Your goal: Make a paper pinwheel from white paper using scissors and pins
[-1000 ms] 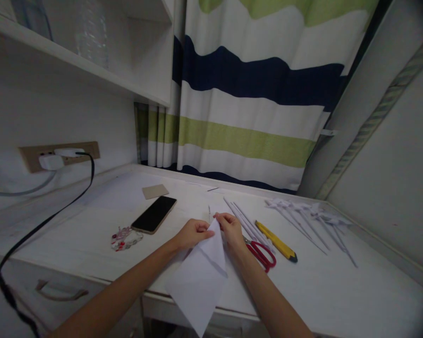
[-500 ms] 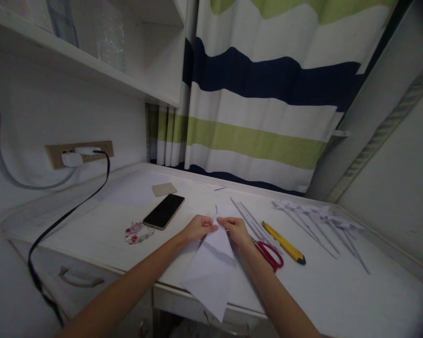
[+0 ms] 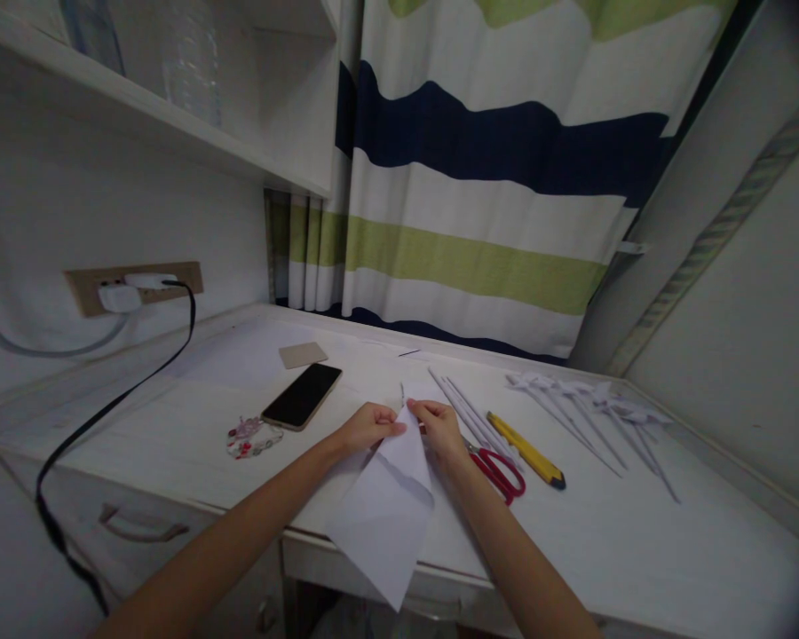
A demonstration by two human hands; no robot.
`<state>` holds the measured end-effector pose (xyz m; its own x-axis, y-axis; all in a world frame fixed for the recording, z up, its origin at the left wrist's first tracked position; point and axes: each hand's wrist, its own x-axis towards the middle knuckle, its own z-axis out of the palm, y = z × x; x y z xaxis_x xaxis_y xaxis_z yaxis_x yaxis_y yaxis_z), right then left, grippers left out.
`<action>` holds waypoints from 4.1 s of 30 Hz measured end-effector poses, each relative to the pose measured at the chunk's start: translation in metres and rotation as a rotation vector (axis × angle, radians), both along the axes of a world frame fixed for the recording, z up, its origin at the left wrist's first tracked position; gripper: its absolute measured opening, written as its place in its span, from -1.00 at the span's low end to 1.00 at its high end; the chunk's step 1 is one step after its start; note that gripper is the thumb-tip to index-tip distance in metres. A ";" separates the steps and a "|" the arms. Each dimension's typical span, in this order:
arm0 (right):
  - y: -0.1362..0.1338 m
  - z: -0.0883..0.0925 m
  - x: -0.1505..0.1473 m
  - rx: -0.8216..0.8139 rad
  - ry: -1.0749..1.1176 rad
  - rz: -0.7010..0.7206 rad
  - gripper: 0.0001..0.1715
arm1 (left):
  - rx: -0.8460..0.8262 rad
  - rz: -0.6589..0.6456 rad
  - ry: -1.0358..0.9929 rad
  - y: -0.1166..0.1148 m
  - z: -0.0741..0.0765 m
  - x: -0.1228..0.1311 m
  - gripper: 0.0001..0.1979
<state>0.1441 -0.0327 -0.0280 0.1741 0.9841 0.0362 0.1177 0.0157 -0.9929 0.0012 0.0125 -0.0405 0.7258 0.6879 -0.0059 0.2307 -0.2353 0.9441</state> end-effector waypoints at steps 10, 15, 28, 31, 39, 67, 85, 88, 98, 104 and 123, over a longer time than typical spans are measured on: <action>-0.004 0.002 0.004 -0.071 -0.102 0.084 -0.74 | 0.035 0.099 -0.064 0.006 0.003 -0.005 -0.77; -0.005 0.002 0.004 -0.100 -0.104 0.147 -0.73 | 0.061 0.136 -0.094 0.005 0.006 -0.005 -0.77; -0.010 0.005 0.005 -0.161 -0.096 0.223 -0.73 | 0.073 0.186 -0.148 0.010 0.006 -0.006 -0.77; -0.010 0.006 0.005 -0.170 -0.085 0.244 -0.74 | 0.080 0.203 -0.168 0.011 0.008 -0.007 -0.77; -0.008 0.003 0.006 -0.193 -0.059 0.300 -0.72 | 0.098 0.252 -0.219 0.009 0.019 -0.014 -0.78; -0.010 0.010 0.010 -0.143 -0.016 0.237 -0.71 | -0.064 0.274 -0.263 0.020 0.018 -0.023 -0.76; -0.007 0.011 0.010 -0.151 -0.096 0.169 -0.71 | -0.058 0.273 -0.212 0.020 0.017 -0.023 -0.77; -0.008 0.012 0.011 -0.150 -0.105 0.164 -0.72 | -0.054 0.293 -0.225 0.021 0.017 -0.024 -0.77; -0.009 0.013 0.012 -0.107 -0.145 0.172 -0.72 | -0.055 0.308 -0.234 0.021 0.017 -0.023 -0.76; -0.007 0.013 0.012 -0.019 -0.201 0.186 -0.74 | -0.020 0.290 -0.228 0.016 0.019 -0.021 -0.78; -0.016 0.093 0.034 0.052 -0.836 0.634 -0.80 | 0.473 -0.114 0.033 -0.013 0.088 -0.027 -0.84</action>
